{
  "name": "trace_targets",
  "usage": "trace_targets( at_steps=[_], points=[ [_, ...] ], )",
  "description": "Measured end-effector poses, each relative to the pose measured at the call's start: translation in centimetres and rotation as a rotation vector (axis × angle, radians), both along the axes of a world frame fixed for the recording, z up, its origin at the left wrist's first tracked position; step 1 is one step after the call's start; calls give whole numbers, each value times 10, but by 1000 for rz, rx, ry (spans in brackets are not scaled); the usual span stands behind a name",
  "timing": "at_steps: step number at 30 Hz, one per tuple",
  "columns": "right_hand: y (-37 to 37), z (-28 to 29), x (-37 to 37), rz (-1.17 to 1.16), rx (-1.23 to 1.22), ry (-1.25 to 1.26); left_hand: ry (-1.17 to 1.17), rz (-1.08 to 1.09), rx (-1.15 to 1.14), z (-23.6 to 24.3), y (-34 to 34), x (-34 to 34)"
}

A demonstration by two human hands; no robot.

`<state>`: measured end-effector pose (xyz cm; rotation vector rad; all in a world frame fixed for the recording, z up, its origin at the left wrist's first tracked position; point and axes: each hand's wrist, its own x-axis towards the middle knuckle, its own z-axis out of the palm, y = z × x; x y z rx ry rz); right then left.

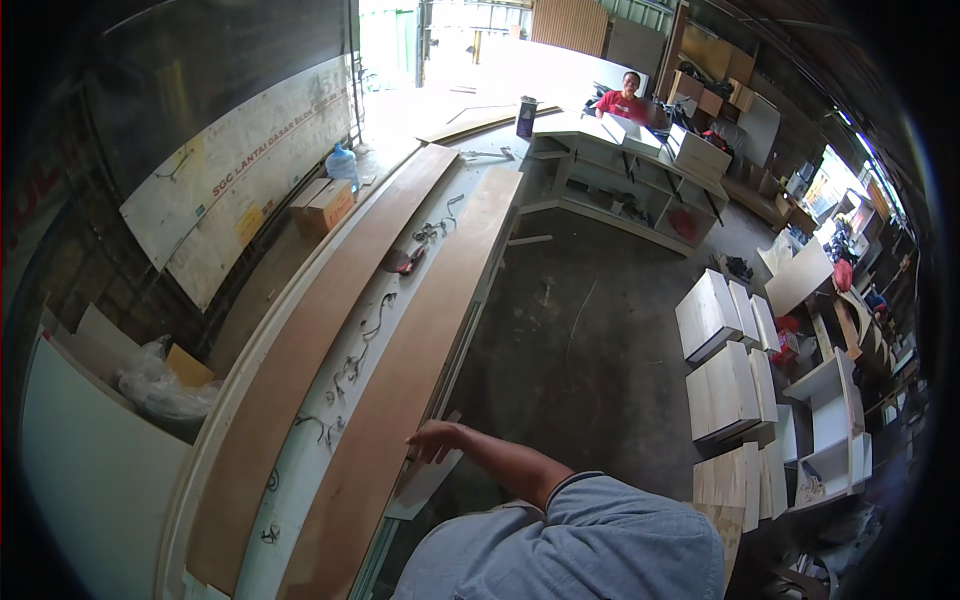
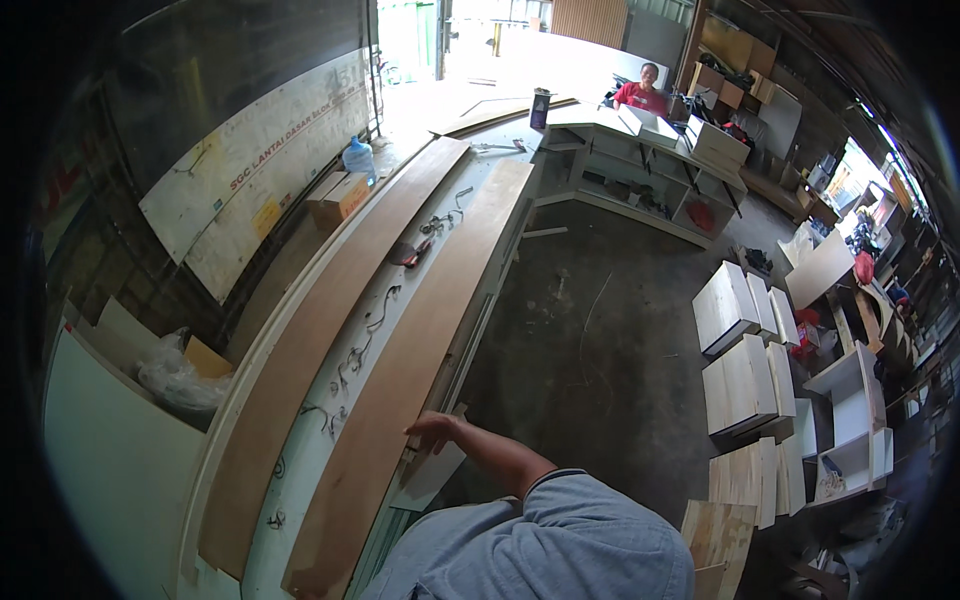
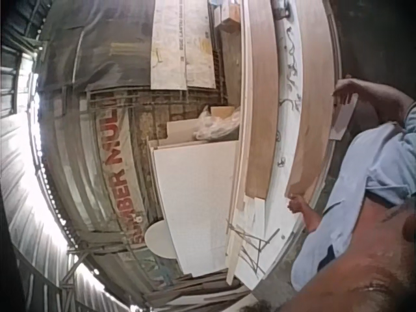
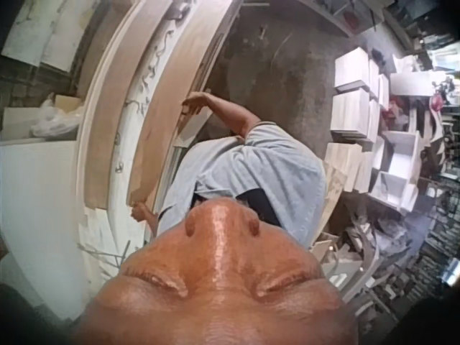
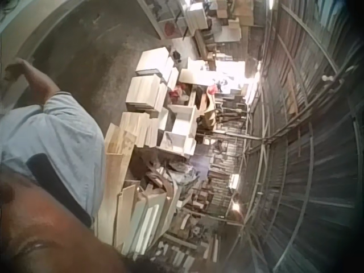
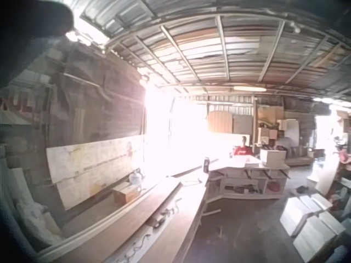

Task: The person marks a wood plank using a square and a small metal tool to scribe lines across the surface.

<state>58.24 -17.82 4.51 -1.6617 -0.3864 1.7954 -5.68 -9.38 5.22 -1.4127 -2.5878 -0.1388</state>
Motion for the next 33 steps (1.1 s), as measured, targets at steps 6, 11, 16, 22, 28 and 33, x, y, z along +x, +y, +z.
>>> trace_targets(
  at_steps=[6, 11, 16, 22, 28, 33],
  points=[
    [-105, -60, 50, 244, 180, -504, -11, -159, 40, 8, 6, 132],
    [-328, -173, 155, 412, -234, -795, -142, -449, 17, -1, -19, 338],
    [-569, -187, 252, -187, -447, -1130, -280, -1104, 268, -23, -48, 582],
    [-612, -120, 338, -1095, -620, -456, -647, -1420, 57, 18, -92, 796],
    [-535, -165, 305, -1249, -542, -135, -641, -1452, -111, 18, -88, 923],
    [-490, -234, 302, -658, -451, -356, -659, -1485, -119, 0, -56, 1028]
  ],
)
